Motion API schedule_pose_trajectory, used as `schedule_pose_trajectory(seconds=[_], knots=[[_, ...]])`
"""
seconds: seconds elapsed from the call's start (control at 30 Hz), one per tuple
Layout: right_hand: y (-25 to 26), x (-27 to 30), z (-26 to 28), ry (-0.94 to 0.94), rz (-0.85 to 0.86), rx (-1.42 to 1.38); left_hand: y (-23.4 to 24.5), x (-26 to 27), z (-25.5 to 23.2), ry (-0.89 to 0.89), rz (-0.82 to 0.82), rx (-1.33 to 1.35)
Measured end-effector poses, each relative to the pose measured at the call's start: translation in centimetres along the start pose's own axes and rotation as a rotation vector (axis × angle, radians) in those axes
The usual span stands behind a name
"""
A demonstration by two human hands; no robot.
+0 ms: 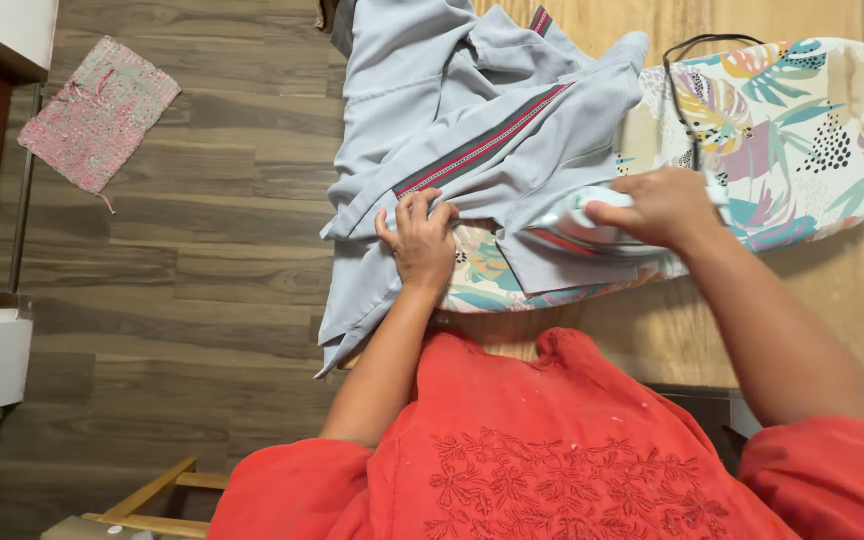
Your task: The person irons a grey polo shirt on an ironing board by moving a steam iron over various sections including the sleeves and torso, then picks up and folds the shirt.
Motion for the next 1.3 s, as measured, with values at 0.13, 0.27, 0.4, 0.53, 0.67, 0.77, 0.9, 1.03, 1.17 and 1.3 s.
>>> schedule_pose_trajectory(seconds=[0.13, 0.27, 0.4, 0.53, 0.67, 0.77, 0.9, 1.03, 1.17, 1.3], knots=[[-0.3, 3.6, -3.5, -0.119, 0.046, -0.008, -0.2, -0.1, 0.1, -0.002, -0.014, -0.013], [-0.4, 4.0, 0.7, -0.027, 0.011, -0.095, -0.3, -0.3, -0.1, 0.001, -0.005, -0.018], [0.1, 4.1, 4.2, 0.035, -0.111, -0.038, 0.0, 0.0, 0.1, 0.013, 0.004, 0.006], [0.6, 4.6, 1.3, 0.104, -0.111, -0.009, 0.0, -0.4, 0.3, 0.023, 0.007, 0.028], [2.3, 5.7, 0.7, 0.162, -0.178, -0.124, -0.3, -0.1, 0.3, 0.032, 0.015, 0.011], [2.6, 5.0, 4.3, 0.269, -0.231, -0.136, -0.2, -0.3, 0.3, 0.029, 0.014, 0.009], [2.5, 4.6, 5.0, 0.269, -0.279, -0.163, 0.1, -0.1, 0.2, 0.036, 0.023, 0.022], [1.2, 3.1, 0.6, 0.143, -0.305, -0.079, 0.3, -0.1, 0.0, 0.02, -0.001, 0.028], [0.5, 1.0, -2.1, 0.063, -0.245, -0.034, 0.0, -0.2, 0.2, 0.025, -0.005, 0.013], [0.5, -0.5, 1.5, 0.068, -0.233, -0.011, -0.3, -0.2, 0.3, 0.04, 0.006, -0.003]])
Point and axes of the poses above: each hand's wrist, its own x-axis away from the middle knuckle, its own y-axis out of the back of the hand, z = x × y, the point moved 7 cm from there along -x, towards the middle knuckle, and after that the axes turned 12 degrees about x, right-handed, at the moved point
